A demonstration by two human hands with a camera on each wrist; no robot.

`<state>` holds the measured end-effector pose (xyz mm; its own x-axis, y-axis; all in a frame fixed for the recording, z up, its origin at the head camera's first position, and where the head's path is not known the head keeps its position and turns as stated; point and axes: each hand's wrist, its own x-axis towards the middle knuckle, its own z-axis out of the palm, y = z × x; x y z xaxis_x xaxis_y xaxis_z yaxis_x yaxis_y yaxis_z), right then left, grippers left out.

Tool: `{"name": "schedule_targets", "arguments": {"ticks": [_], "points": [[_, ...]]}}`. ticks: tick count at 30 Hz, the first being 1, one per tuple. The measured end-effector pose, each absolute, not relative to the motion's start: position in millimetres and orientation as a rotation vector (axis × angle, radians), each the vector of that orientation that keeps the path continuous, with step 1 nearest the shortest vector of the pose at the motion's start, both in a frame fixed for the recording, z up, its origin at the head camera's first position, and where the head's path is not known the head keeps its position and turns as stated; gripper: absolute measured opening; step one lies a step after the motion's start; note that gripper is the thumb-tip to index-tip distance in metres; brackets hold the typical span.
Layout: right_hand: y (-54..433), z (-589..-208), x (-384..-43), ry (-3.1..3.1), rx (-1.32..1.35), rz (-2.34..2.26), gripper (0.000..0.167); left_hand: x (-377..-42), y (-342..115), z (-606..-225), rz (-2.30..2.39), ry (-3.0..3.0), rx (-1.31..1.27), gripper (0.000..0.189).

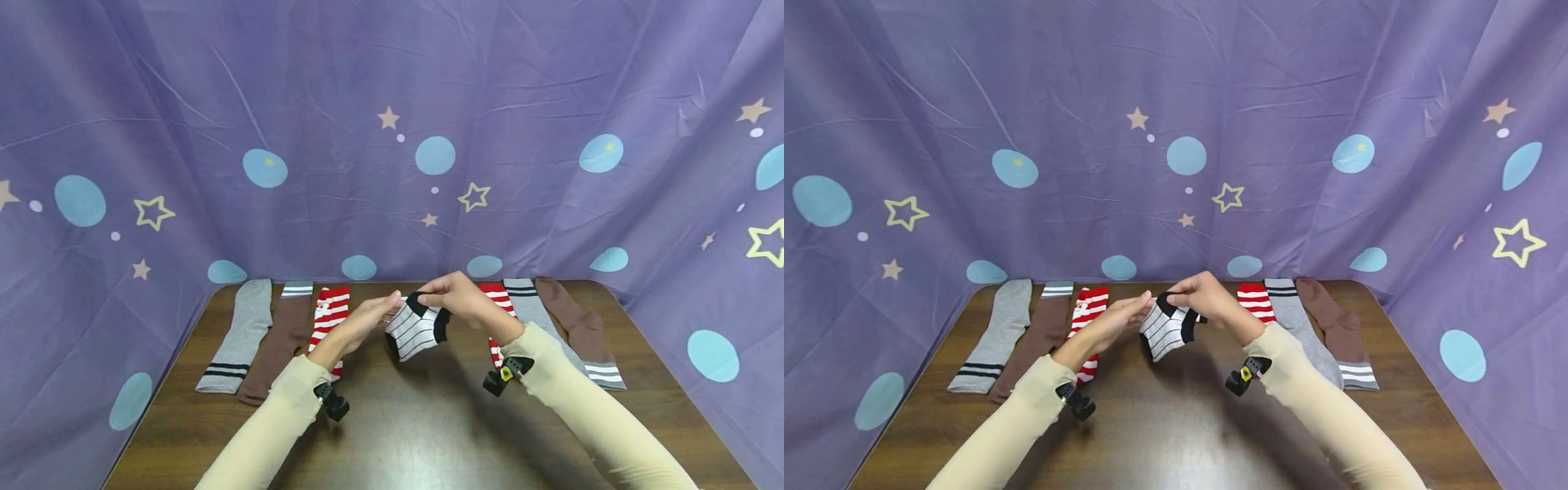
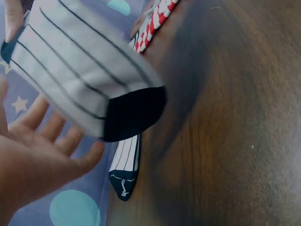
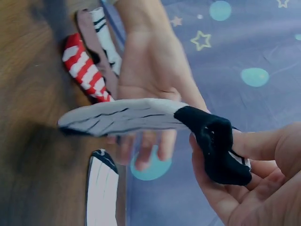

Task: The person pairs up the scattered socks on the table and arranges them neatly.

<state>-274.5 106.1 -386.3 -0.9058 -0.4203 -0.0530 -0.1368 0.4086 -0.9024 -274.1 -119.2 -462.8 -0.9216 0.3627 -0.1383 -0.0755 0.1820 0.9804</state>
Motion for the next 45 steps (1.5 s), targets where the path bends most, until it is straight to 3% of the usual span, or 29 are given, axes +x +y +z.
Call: {"name": "schedule_targets", "arguments": {"ticks": [6, 13, 20, 27, 34, 45], "points": [[117, -377, -278, 2.373, -0.442, -1.561, 0.026, -272, -127, -468, 1.665, 2.103, 0.454, 0.035], [135, -383, -289, 2.318, -0.358, -1.594, 0.032, -272, -141, -465, 1.740, 2.066, 0.379, 0.030], [149, -397, -297, 2.014, -0.193, -1.777, 0.009, -276, -156, -455, 1.780, 2.118, 0.254, 0.020], [156, -410, -301, 1.872, -0.184, -1.836, 0.017, -281, -165, -453, 1.840, 2.070, 0.190, 0.020], [158, -421, -309, 1.842, -0.108, -1.863, 0.026, -286, -165, -455, 1.942, 1.974, 0.154, 0.007], [159, -429, -321, 1.791, -0.105, -1.913, 0.028, -295, -167, -450, 2.012, 1.931, 0.132, 0.007]]}}
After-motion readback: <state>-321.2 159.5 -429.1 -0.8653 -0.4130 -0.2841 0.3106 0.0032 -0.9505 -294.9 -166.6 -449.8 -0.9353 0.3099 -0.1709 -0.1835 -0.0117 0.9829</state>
